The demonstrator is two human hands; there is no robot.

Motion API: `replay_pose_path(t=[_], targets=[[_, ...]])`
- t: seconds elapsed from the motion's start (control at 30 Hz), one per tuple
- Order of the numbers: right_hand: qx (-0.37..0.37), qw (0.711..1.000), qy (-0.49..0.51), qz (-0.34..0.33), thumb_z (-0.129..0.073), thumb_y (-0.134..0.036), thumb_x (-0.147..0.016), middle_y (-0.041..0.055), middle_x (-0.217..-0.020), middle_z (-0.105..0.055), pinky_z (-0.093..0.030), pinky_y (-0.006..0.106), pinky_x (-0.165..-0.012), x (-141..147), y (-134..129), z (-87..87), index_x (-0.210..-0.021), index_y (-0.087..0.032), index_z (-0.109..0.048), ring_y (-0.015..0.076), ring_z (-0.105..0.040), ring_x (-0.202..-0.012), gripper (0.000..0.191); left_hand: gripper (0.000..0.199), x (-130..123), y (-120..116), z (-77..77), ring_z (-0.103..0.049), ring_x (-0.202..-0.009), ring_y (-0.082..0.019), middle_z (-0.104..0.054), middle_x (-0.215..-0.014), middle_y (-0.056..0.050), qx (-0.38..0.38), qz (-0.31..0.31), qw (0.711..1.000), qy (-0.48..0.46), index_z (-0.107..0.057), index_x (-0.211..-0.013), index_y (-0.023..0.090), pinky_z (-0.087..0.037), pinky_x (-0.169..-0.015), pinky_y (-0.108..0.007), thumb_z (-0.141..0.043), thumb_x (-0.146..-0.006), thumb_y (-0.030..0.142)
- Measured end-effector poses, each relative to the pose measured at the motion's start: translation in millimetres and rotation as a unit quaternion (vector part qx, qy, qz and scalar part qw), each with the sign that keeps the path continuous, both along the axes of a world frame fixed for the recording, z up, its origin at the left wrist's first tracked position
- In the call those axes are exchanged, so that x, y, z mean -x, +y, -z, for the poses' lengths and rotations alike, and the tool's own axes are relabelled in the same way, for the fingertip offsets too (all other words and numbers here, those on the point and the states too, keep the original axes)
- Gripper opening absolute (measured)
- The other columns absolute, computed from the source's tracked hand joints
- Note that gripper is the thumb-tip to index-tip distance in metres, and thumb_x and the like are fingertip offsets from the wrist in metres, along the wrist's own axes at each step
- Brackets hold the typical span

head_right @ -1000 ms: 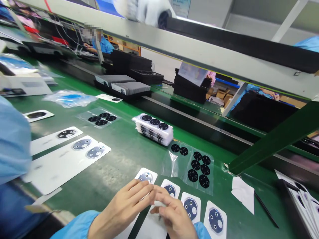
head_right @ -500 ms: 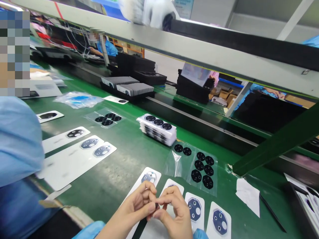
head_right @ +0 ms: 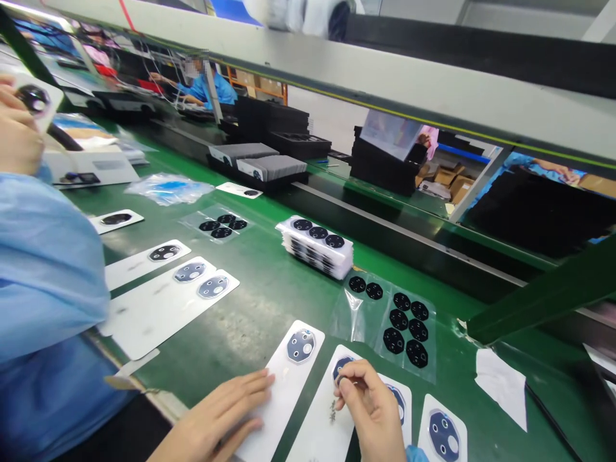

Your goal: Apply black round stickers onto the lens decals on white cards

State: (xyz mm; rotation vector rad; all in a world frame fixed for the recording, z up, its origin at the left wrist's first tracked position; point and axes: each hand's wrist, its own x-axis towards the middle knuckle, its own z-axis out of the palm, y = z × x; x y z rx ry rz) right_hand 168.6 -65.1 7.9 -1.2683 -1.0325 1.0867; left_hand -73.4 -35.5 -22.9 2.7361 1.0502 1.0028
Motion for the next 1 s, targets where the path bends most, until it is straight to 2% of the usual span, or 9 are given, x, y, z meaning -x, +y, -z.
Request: replay_pose_path(t=[0.07,0.17,0.3,0.47,0.57,0.73,0.87,1.0], targets=[[0.038,0.999,0.009,-0.004,-0.070,-0.052,-0.075,0.0029,-0.072,-0.058,-0.050,0.030,-0.059,1.4,0.3,-1.7,-0.088,-0.020,-0.069,0.0168,-0.056,-0.061,0.035,0.028,-1.7,-6.1,5.9,-0.066,-0.102,-0.020,-0.070,-0.110,-0.009,-0.041,0.000,0.998,0.038,-0.062,-0.110,0.014,-0.056,-0.086,-0.027,-0.045,-0.095,0.030],[0.080,0.996,0.022,-0.014,-0.074,-0.055,-0.068,0.0020,-0.070,-0.058,-0.050,0.031,-0.058,3.2,2.5,-5.0,-0.094,-0.019,-0.069,0.0164,-0.057,-0.058,0.045,0.027,-9.7,-10.1,6.2,-0.064,-0.104,-0.020,-0.070,-0.109,-0.010,-0.052,0.006,0.998,0.046,-0.061,-0.111,0.010,-0.054,-0.089,-0.026,-0.043,-0.096,0.023],[0.121,0.991,-0.007,-0.050,-0.076,-0.053,-0.067,-0.0006,-0.060,-0.057,-0.048,0.027,-0.054,3.8,11.9,-10.3,-0.071,-0.017,-0.064,0.0133,-0.055,-0.051,0.038,0.032,-18.4,2.1,-6.8,-0.067,-0.090,-0.019,-0.071,-0.098,-0.010,-0.058,0.006,0.998,0.014,-0.063,-0.097,0.010,-0.058,-0.079,-0.028,-0.032,-0.098,0.014],[0.135,0.984,-0.039,-0.113,-0.076,-0.045,-0.070,-0.0009,-0.057,-0.056,-0.046,0.024,-0.056,5.3,27.8,-6.6,-0.066,-0.016,-0.062,0.0131,-0.054,-0.056,0.032,0.040,-23.5,24.7,-18.2,-0.065,-0.091,-0.017,-0.070,-0.099,-0.010,-0.067,0.041,0.995,0.055,-0.062,-0.089,0.011,-0.056,-0.085,-0.029,-0.024,-0.096,0.004],[0.138,0.978,-0.067,-0.140,-0.074,-0.045,-0.073,0.0016,-0.063,-0.059,-0.048,0.026,-0.061,8.2,34.2,-2.4,-0.072,-0.016,-0.067,0.0153,-0.057,-0.061,0.029,0.042,-25.1,29.9,-14.2,-0.065,-0.092,-0.017,-0.070,-0.099,-0.010,-0.085,0.052,0.992,0.075,-0.062,-0.088,0.010,-0.055,-0.086,-0.029,-0.022,-0.094,0.001],[0.120,0.980,-0.097,-0.129,-0.070,-0.051,-0.073,0.0054,-0.078,-0.062,-0.052,0.029,-0.065,11.5,38.5,-1.0,-0.078,-0.018,-0.073,0.0184,-0.061,-0.068,0.033,0.041,-25.2,31.9,-6.7,-0.064,-0.092,-0.018,-0.070,-0.098,-0.010,-0.082,0.058,0.992,0.082,-0.063,-0.089,0.009,-0.055,-0.085,-0.029,-0.023,-0.094,0.002],[0.125,0.972,-0.103,-0.169,-0.066,-0.047,-0.080,0.0068,-0.086,-0.065,-0.053,0.030,-0.073,8.1,40.6,-0.7,-0.088,-0.020,-0.074,0.0199,-0.064,-0.074,0.030,0.041,-24.6,32.8,-2.6,-0.064,-0.092,-0.018,-0.070,-0.098,-0.010,-0.095,0.052,0.991,0.082,-0.064,-0.091,0.009,-0.054,-0.085,-0.030,-0.023,-0.095,0.003],[0.145,0.975,-0.069,-0.157,-0.068,-0.046,-0.078,0.0058,-0.079,-0.065,-0.052,0.031,-0.071,9.2,44.4,4.6,-0.084,-0.017,-0.072,0.0197,-0.064,-0.072,0.029,0.044,-25.3,32.5,0.3,-0.064,-0.091,-0.018,-0.070,-0.099,-0.008,-0.105,0.043,0.991,0.074,-0.064,-0.089,0.010,-0.052,-0.086,-0.029,-0.020,-0.096,0.005]])
